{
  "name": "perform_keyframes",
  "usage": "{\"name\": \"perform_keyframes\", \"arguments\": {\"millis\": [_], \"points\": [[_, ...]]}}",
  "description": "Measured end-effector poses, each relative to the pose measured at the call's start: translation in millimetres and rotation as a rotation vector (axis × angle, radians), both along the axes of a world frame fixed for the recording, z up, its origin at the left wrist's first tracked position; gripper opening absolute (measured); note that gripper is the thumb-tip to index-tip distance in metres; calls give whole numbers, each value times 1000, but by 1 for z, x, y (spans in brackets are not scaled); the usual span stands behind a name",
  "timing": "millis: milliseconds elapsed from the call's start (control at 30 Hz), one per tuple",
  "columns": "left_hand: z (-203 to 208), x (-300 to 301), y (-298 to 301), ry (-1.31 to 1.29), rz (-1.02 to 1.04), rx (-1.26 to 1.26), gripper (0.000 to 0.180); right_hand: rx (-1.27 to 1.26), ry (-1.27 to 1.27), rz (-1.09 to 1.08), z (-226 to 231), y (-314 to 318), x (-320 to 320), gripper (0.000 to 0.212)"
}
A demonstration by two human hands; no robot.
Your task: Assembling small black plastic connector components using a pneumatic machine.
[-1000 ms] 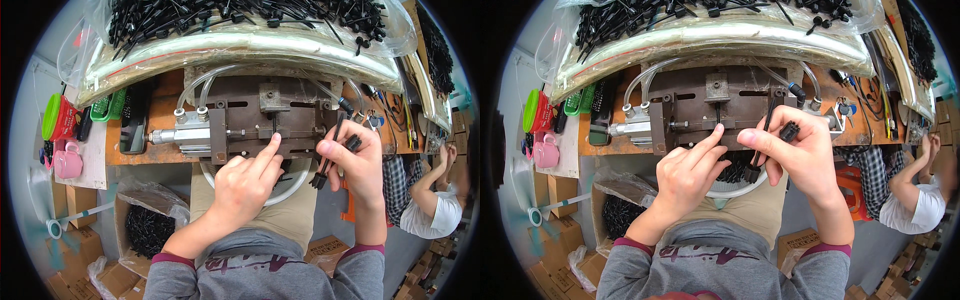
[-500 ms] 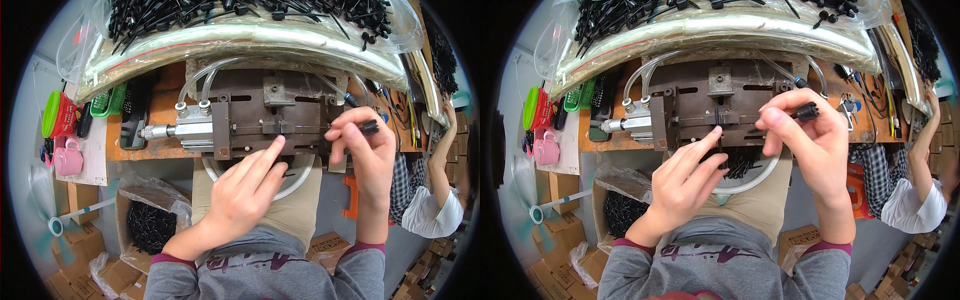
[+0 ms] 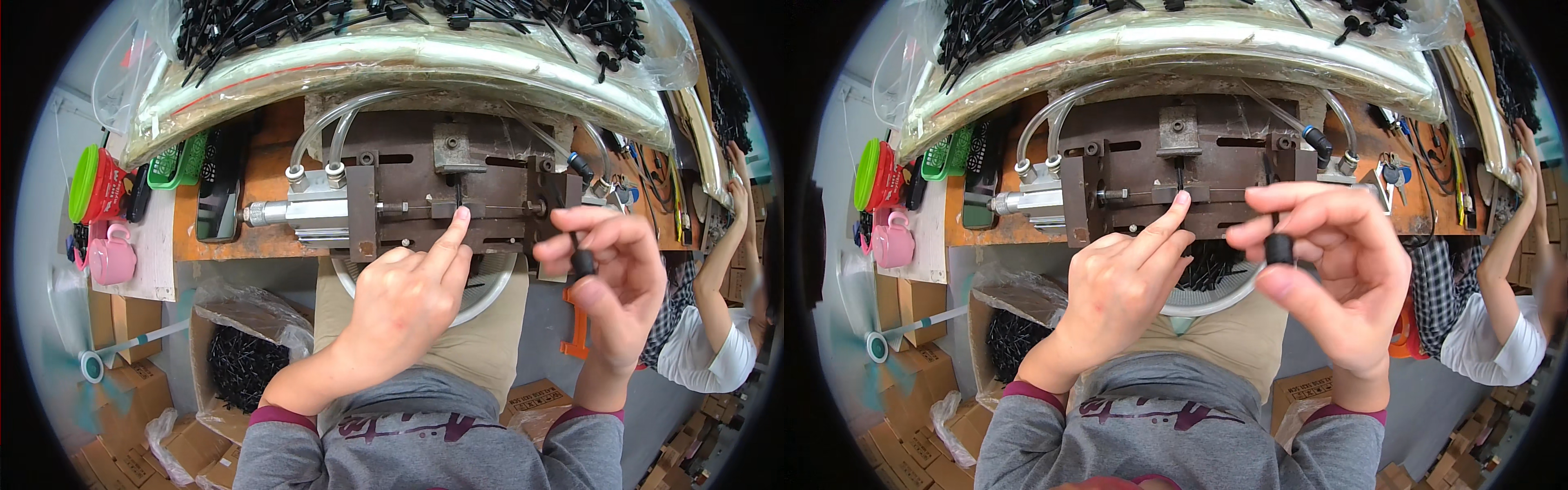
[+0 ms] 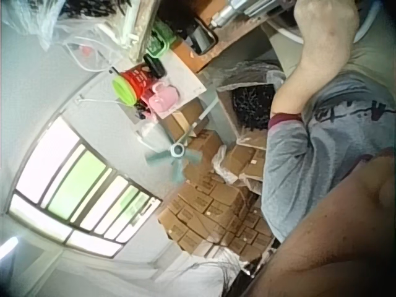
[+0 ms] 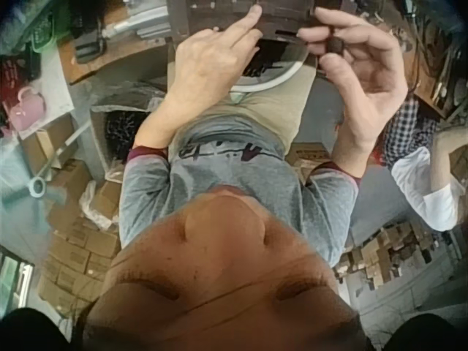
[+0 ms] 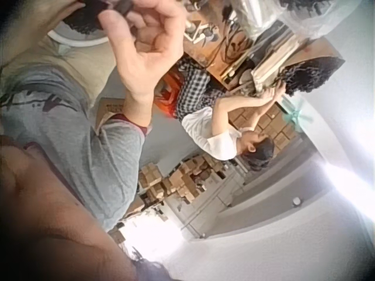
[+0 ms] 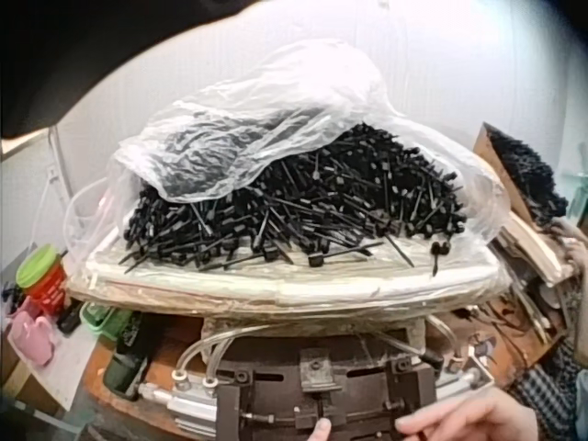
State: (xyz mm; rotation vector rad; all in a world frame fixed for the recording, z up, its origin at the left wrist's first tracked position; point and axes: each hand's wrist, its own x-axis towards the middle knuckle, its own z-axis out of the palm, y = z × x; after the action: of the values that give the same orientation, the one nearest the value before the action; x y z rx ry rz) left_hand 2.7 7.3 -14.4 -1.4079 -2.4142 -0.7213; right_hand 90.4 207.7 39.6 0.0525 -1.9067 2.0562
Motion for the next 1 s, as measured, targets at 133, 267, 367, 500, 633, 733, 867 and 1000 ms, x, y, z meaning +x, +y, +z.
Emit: {"name": "perform_keyframes", "arguments": {"millis": [133, 267, 367, 500, 633, 733, 867, 1000], "points": [[26, -9, -5, -119, -41, 59, 30, 628, 71, -116, -10, 1, 1, 35], [57, -41, -3, 25, 53, 278, 27, 867, 96, -98, -32, -13, 2, 33], [73, -87, 12, 238, 74, 347, 20, 999, 113, -94, -48, -27, -1, 30], [80, -143, 52, 207, 83, 293, 13, 1174, 81, -83, -60, -40, -8, 30], [78, -172, 76, 161, 110, 206, 19, 1305, 113, -117, -61, -43, -16, 28], [76, -172, 74, 111, 137, 146, 22, 1362, 88, -103, -56, -43, -18, 28], [80, -149, 51, 60, 53, 396, 18, 1354, 126, -68, -44, -41, -22, 19], [83, -101, 7, -112, 10, 597, 22, 1067, 58, 14, -12, -21, -42, 33]]}}
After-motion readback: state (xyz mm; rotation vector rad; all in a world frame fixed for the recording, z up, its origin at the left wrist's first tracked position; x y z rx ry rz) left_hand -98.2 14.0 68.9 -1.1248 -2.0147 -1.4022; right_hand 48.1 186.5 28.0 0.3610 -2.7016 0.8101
